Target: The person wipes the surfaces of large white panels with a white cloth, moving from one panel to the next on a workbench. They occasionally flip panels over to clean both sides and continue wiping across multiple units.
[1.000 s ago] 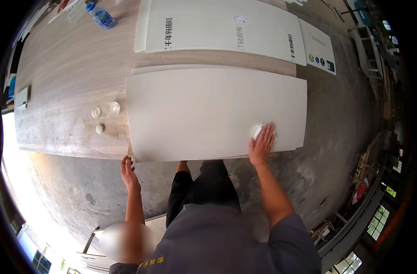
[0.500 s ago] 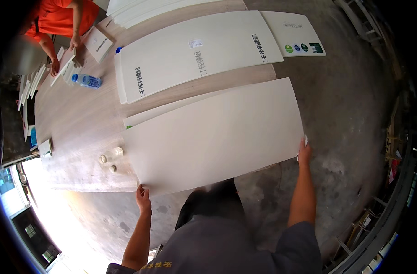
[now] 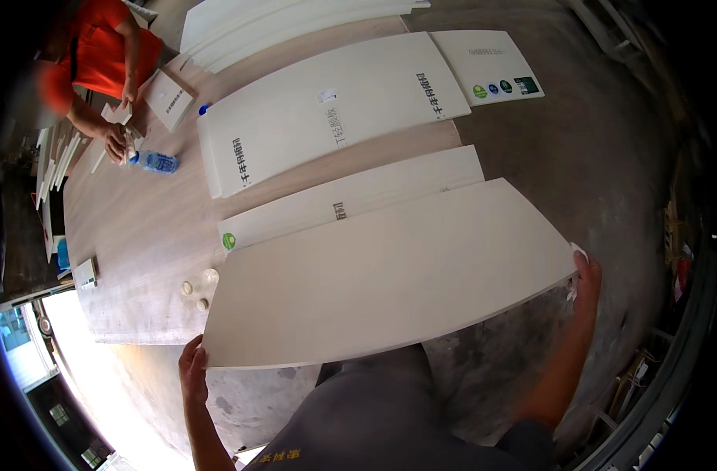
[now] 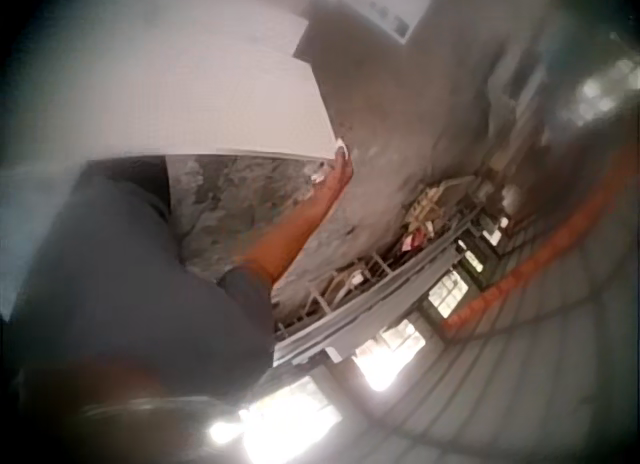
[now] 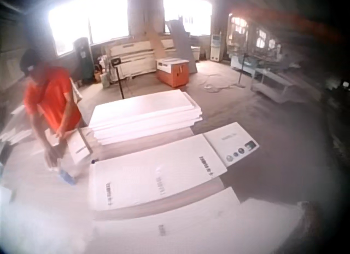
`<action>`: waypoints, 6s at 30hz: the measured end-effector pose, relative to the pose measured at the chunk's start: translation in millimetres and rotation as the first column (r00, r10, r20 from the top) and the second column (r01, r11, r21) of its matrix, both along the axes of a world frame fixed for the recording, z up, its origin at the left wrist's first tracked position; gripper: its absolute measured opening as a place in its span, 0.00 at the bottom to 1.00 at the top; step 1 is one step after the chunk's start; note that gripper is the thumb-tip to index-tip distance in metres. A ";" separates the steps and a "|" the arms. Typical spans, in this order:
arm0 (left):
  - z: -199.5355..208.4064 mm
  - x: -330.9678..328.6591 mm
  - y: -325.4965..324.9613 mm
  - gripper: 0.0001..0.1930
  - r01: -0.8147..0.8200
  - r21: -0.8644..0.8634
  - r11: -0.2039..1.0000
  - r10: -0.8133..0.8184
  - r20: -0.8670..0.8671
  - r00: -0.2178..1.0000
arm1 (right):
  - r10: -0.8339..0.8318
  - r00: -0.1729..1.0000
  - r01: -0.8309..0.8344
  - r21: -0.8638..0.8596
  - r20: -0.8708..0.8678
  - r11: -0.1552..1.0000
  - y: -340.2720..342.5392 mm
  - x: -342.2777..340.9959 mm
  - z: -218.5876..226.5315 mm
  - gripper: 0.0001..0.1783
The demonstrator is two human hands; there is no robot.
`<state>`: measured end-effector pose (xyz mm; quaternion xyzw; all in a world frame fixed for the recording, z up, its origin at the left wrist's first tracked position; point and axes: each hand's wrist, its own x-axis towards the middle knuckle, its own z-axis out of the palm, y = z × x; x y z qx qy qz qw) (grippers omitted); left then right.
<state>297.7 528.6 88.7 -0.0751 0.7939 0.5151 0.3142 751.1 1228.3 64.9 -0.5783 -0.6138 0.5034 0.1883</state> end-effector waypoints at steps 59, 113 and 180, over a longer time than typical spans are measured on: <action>-260.1 18.4 164.9 0.43 -0.018 -0.838 0.545 -0.695 -0.464 0.549 | 0.401 0.632 -0.714 0.297 0.664 0.633 -111.2 -386.4 -207.0 0.50; -226.2 84.0 52.1 0.32 0.017 -0.351 0.936 -0.109 -0.243 0.964 | 0.705 0.376 -0.923 0.313 0.602 0.225 -273.1 -153.5 -217.2 0.36; -209.9 23.3 22.6 0.25 0.028 -0.590 0.807 -0.024 0.014 1.000 | 0.206 0.900 -0.139 -0.195 0.384 0.971 38.7 -51.0 -247.3 0.34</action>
